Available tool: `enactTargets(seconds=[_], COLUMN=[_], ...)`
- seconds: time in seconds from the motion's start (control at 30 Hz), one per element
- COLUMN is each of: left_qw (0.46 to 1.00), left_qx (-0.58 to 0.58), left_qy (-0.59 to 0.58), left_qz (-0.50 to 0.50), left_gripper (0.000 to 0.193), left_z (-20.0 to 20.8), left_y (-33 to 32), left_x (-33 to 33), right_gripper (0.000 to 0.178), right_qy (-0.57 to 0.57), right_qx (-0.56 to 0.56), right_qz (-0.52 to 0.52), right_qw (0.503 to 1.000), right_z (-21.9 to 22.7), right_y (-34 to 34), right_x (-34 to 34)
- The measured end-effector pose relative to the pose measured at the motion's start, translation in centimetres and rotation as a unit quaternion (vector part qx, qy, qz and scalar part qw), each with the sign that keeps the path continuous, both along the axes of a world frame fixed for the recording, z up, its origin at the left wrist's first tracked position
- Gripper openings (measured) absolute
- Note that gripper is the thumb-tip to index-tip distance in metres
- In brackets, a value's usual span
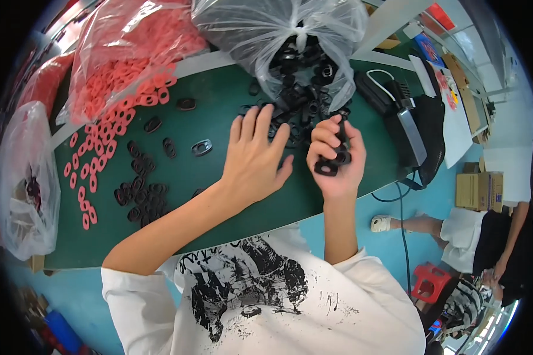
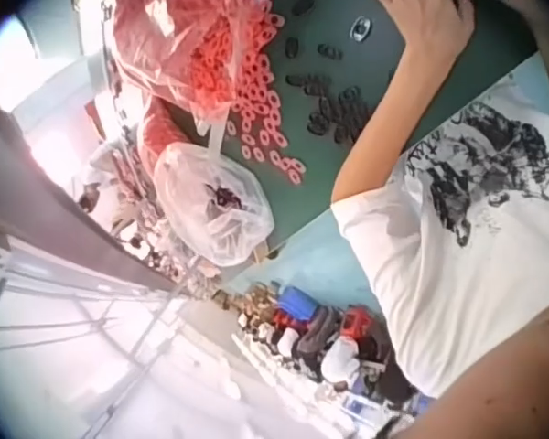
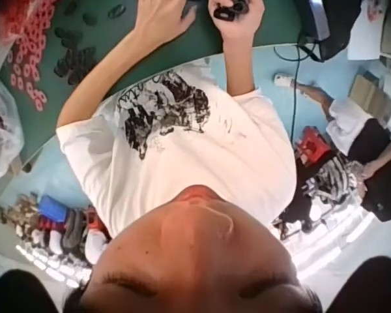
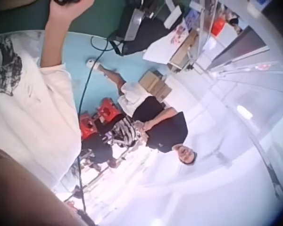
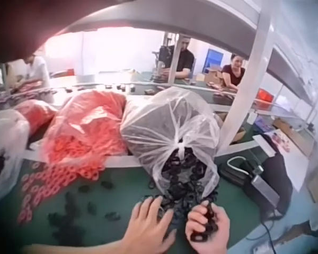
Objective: The person assembles small pink and black plastic components by hand.
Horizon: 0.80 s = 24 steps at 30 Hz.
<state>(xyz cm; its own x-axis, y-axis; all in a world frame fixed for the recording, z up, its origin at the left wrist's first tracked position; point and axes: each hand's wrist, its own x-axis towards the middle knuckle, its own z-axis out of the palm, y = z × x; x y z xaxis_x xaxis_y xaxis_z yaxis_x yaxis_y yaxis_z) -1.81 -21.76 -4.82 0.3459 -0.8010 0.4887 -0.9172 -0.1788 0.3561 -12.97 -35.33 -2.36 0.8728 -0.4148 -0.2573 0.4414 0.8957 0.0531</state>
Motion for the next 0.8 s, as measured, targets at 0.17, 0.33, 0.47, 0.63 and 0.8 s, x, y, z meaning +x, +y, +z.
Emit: enactTargets(seconds=[0.17, 0.33, 0.47, 0.63, 0.8], left_qw=[0.998, 0.992, 0.991, 0.987, 0.981], left_qx=[-0.002, -0.039, -0.038, -0.017, -0.034], left_qy=[0.053, -0.056, -0.082, -0.077, -0.082], left_qz=[-0.017, 0.105, 0.098, 0.138, 0.171], left_gripper=[0.039, 0.037, 0.027, 0.025, 0.023], left_z=[-0.3, -0.4, -1.6, -2.2, -2.6], left_y=[-0.1, 0.7, -0.2, -2.6, -2.8], left_x=[-0.5, -2.5, -2.0, -1.4, -0.7], right_gripper=[0.021, 0.024, 0.022, 0.021, 0.019], right_qy=[0.096, 0.170, 0.156, 0.132, 0.135], right_qx=[-0.293, -0.516, -0.548, -0.616, -0.723], right_qz=[-0.093, -0.146, -0.110, -0.097, -0.104], right_qw=[0.947, 0.827, 0.814, 0.771, 0.670], right_z=[0.1, -1.0, -0.6, 0.5, -0.4], right_y=[0.1, 0.0, -0.3, 0.5, -0.6], right_x=[1.3, 1.2, 2.6, 5.2, 6.4])
